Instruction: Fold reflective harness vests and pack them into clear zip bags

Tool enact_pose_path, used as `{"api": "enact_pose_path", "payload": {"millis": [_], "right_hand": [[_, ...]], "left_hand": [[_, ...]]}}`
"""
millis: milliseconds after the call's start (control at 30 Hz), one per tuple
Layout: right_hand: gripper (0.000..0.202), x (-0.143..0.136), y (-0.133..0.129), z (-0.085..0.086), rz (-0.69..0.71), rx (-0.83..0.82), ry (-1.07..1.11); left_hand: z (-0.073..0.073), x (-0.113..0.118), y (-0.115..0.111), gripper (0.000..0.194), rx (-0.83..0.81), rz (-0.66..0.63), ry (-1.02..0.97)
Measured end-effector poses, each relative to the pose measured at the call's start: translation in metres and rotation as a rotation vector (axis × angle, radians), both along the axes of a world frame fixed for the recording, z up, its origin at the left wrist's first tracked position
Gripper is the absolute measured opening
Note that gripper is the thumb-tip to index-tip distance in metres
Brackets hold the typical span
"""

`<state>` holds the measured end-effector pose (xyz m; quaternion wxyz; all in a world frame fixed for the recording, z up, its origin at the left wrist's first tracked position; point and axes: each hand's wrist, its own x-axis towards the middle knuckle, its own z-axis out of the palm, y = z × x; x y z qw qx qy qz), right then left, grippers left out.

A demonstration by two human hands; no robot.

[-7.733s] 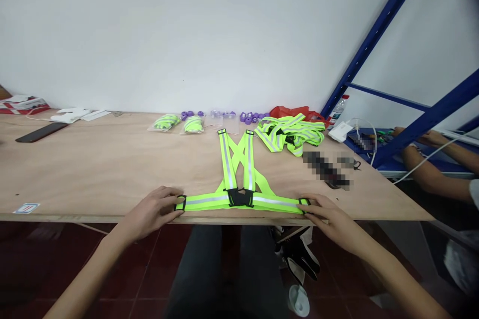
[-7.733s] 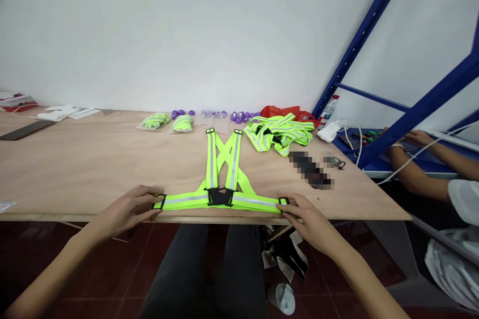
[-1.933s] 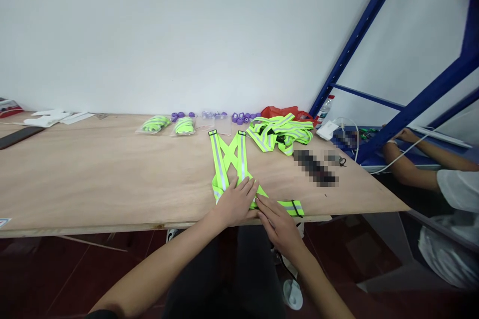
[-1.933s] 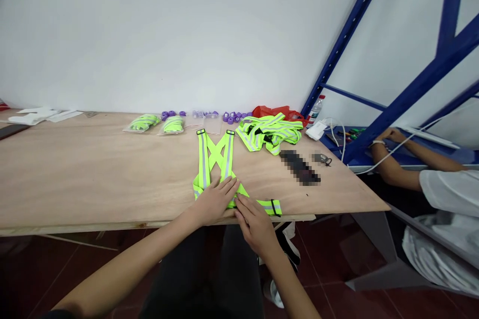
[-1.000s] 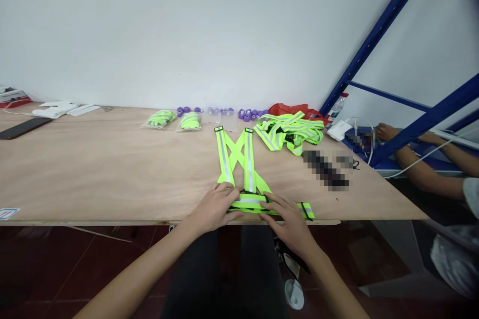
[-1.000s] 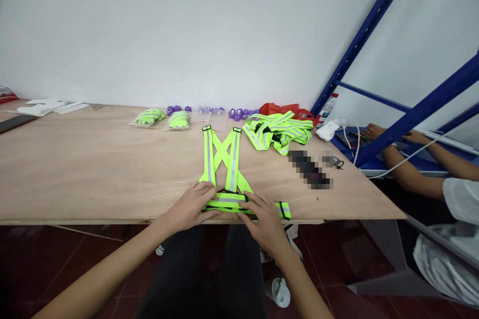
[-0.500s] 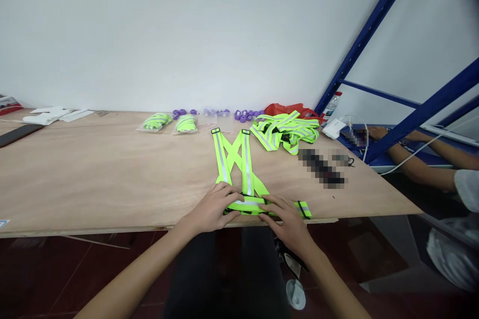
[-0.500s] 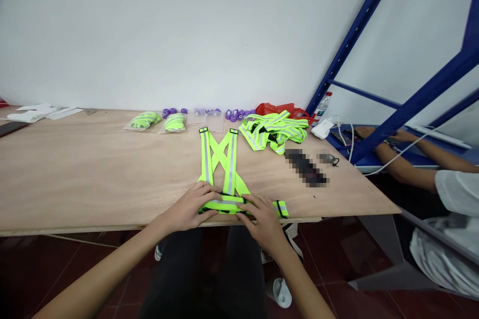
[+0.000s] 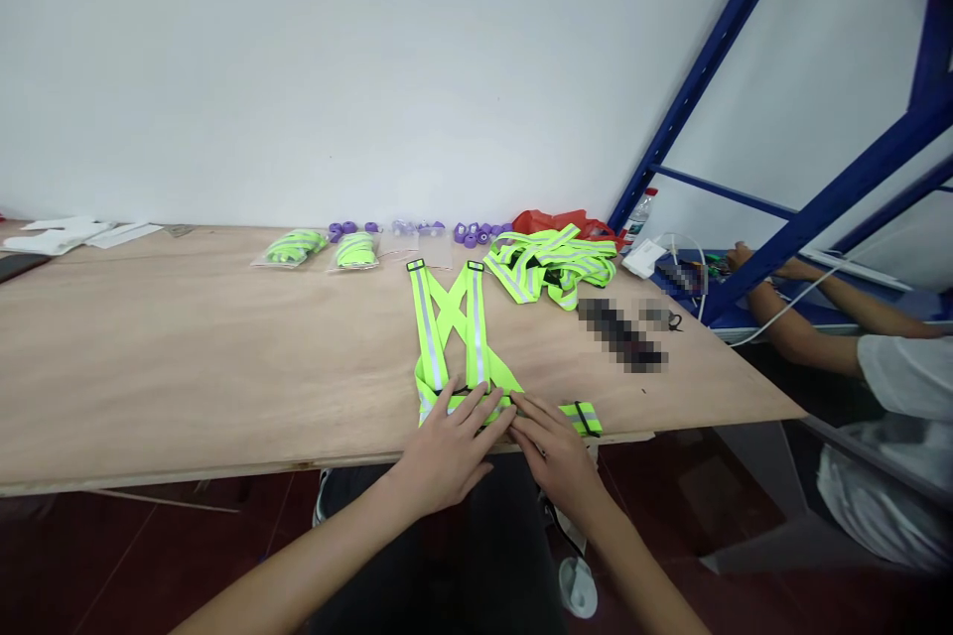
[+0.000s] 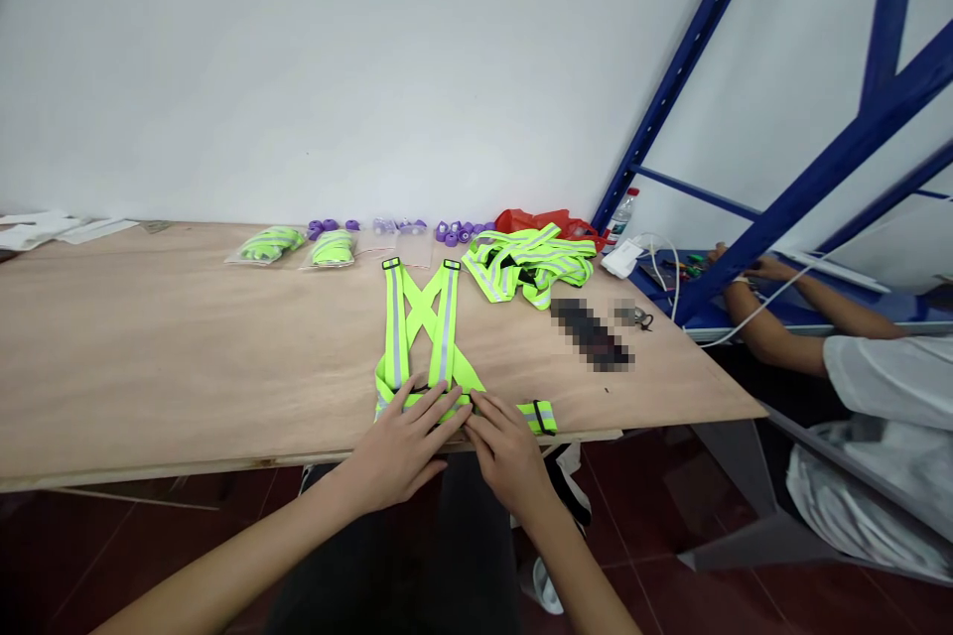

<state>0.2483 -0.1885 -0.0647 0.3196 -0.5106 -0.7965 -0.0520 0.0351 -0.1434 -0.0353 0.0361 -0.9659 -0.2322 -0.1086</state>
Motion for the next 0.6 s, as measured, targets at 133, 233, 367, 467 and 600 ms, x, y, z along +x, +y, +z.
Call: {"api": "enact_pose_path", "payload": {"millis": [133,233,367,467,600], "right_hand": [[0.028,-0.005,-0.003,0.001,-0.014,0.02,-0.014],[0.032,-0.01,-0.004,0.002,-0.029,0.017,-0.045],[0.031,-0.014,-0.003,-0.004,-0.076,0.085,-0.06],[0.029,-0.015,-0.002,-0.009,-0.088,0.131,-0.055],[0.031,-0.014,-0.001,-0.012,-0.084,0.145,-0.068]], "left_hand": [[-0.002,-0.008,-0.001,0.068,0.006,0.005,-0.007],[-0.003,-0.013,-0.001,0.07,0.011,0.01,-0.002],[-0.002,-0.018,0.0,0.072,-0.01,0.007,0.017],[0.001,-0.02,0.0,0.074,-0.035,-0.002,0.04],[0.002,-0.015,-0.004,0.078,-0.017,0.034,0.047]]}}
